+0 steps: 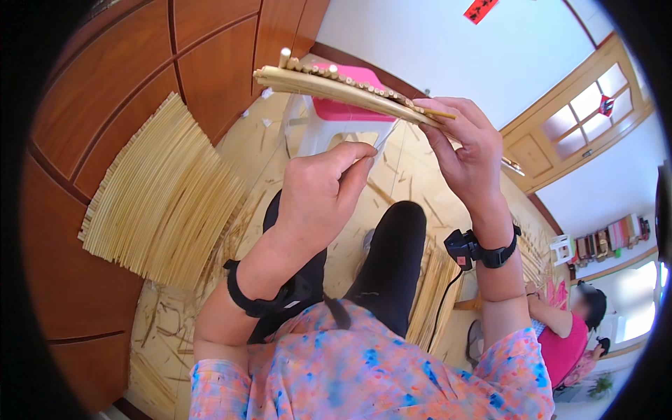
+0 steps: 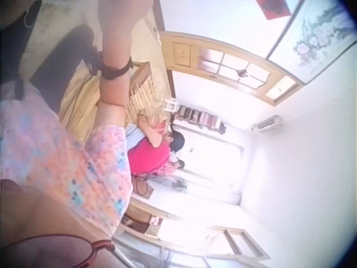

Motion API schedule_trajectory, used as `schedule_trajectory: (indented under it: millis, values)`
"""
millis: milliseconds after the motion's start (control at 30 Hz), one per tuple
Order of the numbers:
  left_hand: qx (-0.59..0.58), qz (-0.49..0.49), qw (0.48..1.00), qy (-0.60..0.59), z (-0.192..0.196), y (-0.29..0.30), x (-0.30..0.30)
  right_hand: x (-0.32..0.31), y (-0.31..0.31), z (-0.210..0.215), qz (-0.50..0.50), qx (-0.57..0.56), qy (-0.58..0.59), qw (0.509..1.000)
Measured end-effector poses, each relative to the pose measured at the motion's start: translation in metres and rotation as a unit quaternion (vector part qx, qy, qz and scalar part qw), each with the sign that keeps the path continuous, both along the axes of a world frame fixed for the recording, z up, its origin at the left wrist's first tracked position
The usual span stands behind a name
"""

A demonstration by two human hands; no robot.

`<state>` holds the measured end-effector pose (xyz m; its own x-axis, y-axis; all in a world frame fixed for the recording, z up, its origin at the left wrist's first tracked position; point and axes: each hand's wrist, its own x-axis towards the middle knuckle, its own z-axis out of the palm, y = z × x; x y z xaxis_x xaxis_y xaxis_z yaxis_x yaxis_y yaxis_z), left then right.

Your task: The person weaves thin bamboo strips together using a white string, repeatedly threading the string through the strips and tightening it to secure the bundle. The person adjusts the alignment of the strips and pulls the string to maintain tension.

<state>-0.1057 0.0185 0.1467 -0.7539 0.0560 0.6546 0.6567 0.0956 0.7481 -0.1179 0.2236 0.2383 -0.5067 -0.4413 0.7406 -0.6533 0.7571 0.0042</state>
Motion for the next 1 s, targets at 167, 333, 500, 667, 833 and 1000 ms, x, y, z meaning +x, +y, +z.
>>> schedule_trajectory:
  millis: [167,333,500,667,833,1000]
  values:
    - [0.01,0.037,0.998,0.051,0.026,0.009,-0.02,-0.022,0.003,0.032,0.016,0.009,-0.031,0.999]
    - [0.035,0.054,0.995,0.08,0.043,0.016,-0.038,-0.034,0.004,0.054,0.022,0.0,-0.055,0.998]
    - [0.014,0.06,0.995,0.075,0.049,0.021,-0.045,-0.039,0.005,0.059,0.015,-0.005,-0.065,0.998]
    - [0.026,0.059,0.996,0.067,0.045,0.024,-0.047,-0.039,0.005,0.055,0.024,0.002,-0.054,0.998]
    - [0.028,0.055,0.996,0.065,0.045,0.026,-0.045,-0.037,0.007,0.052,0.026,-0.003,-0.049,0.998]
    - [0.035,0.049,0.997,0.051,0.04,0.027,-0.043,-0.028,0.005,0.051,-0.009,0.023,-0.07,0.997]
